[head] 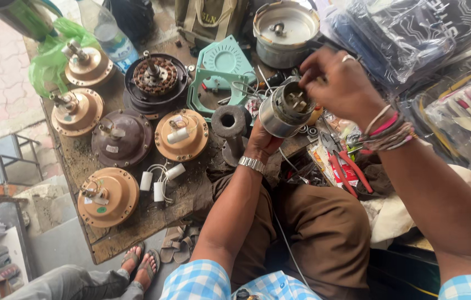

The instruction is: The person sits cross-legged at a cluttered workbench, handling small electrical components and wires. They use pliers to strip and cut wires, then insert them into a cylindrical metal housing, manipulating the internal connections by hand.

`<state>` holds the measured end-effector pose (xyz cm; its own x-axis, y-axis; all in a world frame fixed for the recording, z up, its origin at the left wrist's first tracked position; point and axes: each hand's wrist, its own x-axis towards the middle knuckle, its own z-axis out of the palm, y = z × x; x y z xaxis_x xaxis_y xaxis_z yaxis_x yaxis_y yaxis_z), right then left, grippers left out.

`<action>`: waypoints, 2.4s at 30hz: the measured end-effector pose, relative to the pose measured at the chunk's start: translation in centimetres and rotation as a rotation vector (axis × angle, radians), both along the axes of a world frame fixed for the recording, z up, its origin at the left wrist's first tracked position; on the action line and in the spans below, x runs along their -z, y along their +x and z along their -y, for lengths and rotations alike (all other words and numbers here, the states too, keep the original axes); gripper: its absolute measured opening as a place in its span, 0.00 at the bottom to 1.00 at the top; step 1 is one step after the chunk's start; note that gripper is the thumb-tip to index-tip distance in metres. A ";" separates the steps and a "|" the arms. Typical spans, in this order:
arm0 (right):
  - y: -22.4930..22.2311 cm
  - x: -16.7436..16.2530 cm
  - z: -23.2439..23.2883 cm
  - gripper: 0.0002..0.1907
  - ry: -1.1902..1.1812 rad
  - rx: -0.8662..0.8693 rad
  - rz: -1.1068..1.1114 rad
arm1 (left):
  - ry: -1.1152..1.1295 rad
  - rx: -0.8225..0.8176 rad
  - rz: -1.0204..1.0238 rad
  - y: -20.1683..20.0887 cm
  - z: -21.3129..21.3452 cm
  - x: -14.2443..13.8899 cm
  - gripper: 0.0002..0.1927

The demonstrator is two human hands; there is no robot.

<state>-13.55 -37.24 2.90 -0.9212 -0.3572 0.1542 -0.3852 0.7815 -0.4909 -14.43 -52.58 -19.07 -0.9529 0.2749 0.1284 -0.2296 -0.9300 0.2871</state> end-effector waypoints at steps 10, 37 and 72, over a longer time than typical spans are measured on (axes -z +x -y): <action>-2.2 2.7 -1.5 0.16 -0.091 -0.216 -0.047 | 0.001 -0.005 -0.072 -0.1 0.1 0.5 0.23; 1.4 7.3 -0.2 0.19 -0.384 -0.117 0.040 | 0.085 0.144 0.055 0.6 0.1 1.2 0.19; 4.8 10.7 1.2 0.57 -1.186 -0.150 0.026 | -0.071 0.010 -0.120 1.9 -0.7 -0.4 0.30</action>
